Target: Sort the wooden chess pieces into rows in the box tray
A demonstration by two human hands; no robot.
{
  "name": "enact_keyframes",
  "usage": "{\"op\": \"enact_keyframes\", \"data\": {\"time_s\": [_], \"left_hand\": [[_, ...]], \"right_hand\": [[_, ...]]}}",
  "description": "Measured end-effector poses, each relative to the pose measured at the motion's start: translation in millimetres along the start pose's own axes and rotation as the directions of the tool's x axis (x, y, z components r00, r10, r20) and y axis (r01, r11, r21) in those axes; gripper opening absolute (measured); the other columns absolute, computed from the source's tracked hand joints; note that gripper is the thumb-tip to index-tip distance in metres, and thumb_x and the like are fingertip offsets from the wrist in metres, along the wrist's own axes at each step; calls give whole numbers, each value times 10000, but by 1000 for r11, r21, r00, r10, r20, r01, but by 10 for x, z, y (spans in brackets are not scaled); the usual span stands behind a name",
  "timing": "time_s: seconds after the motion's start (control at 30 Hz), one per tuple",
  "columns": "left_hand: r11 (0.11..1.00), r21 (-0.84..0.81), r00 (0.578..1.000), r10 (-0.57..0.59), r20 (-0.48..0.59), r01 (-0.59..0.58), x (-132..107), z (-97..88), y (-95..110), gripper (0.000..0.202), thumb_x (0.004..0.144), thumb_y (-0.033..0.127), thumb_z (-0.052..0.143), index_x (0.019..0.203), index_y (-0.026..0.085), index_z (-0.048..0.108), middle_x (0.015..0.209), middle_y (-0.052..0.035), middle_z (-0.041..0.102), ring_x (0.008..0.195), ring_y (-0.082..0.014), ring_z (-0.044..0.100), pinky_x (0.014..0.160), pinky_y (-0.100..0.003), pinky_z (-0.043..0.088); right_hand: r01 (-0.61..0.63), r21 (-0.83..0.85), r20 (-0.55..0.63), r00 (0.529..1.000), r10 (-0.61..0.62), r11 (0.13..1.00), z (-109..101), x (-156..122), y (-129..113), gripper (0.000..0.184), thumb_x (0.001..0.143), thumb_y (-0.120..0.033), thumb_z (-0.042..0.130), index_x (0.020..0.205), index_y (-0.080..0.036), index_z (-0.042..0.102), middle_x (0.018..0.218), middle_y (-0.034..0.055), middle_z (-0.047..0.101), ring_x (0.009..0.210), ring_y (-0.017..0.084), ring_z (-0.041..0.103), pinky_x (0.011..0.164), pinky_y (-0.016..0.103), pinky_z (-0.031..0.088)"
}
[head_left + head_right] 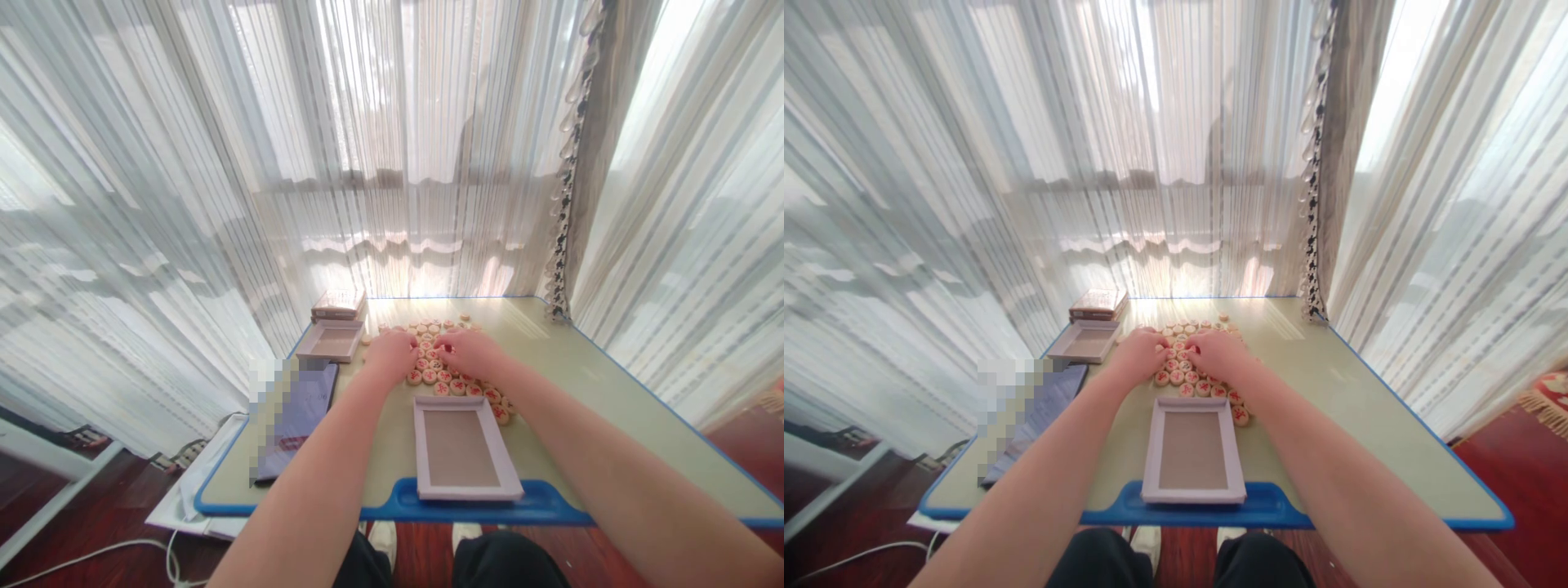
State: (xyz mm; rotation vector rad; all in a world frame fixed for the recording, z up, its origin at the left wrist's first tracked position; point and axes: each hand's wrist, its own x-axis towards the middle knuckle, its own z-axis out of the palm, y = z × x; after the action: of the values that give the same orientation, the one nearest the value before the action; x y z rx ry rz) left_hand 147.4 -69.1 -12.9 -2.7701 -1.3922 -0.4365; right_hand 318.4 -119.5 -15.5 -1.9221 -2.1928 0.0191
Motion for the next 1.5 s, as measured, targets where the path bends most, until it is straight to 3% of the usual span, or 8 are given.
{"op": "enact_keyframes", "data": {"time_s": [0.2, 0.37, 0.57, 0.8, 1.2, 1.33, 1.5], "left_hand": [[996, 10, 995, 87, 46, -87, 15, -4, 53, 313, 836, 233, 400, 969, 239, 683, 1015, -52, 667, 992, -208, 566, 884, -329, 448], [989, 4, 982, 147, 118, -149, 15, -2, 129, 325, 827, 198, 388, 927, 252, 693, 1038, -32, 679, 1083, -214, 539, 948, -351, 408], [991, 1, 987, 133, 84, -134, 17, 46, 92, 340, 833, 172, 379, 1001, 218, 670, 1057, -57, 665, 1058, -188, 553, 954, -306, 406], [964, 70, 965, 252, 73, -257, 70, 163, 13, 312, 841, 168, 385, 959, 158, 674, 1085, -80, 643, 1096, -175, 521, 1075, -315, 272], [975, 65, 977, 211, 37, -213, 21, 92, 72, 290, 849, 226, 390, 887, 173, 673, 996, -77, 650, 983, -198, 543, 923, -315, 410], [976, 63, 978, 209, 10, -209, 13, 99, 69, 290, 863, 254, 384, 909, 172, 659, 1012, -75, 646, 984, -199, 540, 931, -324, 397], [973, 59, 975, 219, 48, -221, 29, 124, 51, 370, 893, 342, 340, 917, 190, 676, 1018, -73, 640, 1014, -202, 526, 957, -335, 374]], "right_hand": [[-64, -5, -49, 997, 64, 998, 34, 15, 19, 310, 854, -347, 395, 947, -256, 676, 995, 49, 637, 856, 183, 584, 715, 282, 406], [-72, 20, -94, 993, 74, 997, 35, 25, 87, 306, 849, -310, 406, 921, -224, 690, 984, 64, 639, 932, 199, 565, 798, 296, 408], [88, 12, -4, 996, -88, 996, 91, 30, 76, 391, 873, -417, 386, 1136, -260, 629, 1141, 74, 581, 1089, 257, 466, 945, 369, 344], [104, -10, 3, 995, -104, 995, 128, 30, 86, 429, 875, -450, 379, 1194, -255, 590, 1191, 78, 547, 1091, 269, 439, 965, 382, 318], [66, 9, -18, 998, -66, 998, 116, 40, 92, 421, 869, -427, 400, 1170, -205, 593, 1166, 113, 548, 1089, 271, 453, 958, 382, 321], [93, 32, -6, 996, -93, 995, 106, 42, 99, 357, 873, -403, 402, 1059, -219, 646, 1107, 92, 574, 1059, 249, 470, 956, 372, 319], [90, 34, -11, 996, -89, 995, 125, 47, 110, 375, 871, -411, 398, 1089, -224, 638, 1091, 99, 571, 1057, 255, 471, 944, 379, 334]]}}
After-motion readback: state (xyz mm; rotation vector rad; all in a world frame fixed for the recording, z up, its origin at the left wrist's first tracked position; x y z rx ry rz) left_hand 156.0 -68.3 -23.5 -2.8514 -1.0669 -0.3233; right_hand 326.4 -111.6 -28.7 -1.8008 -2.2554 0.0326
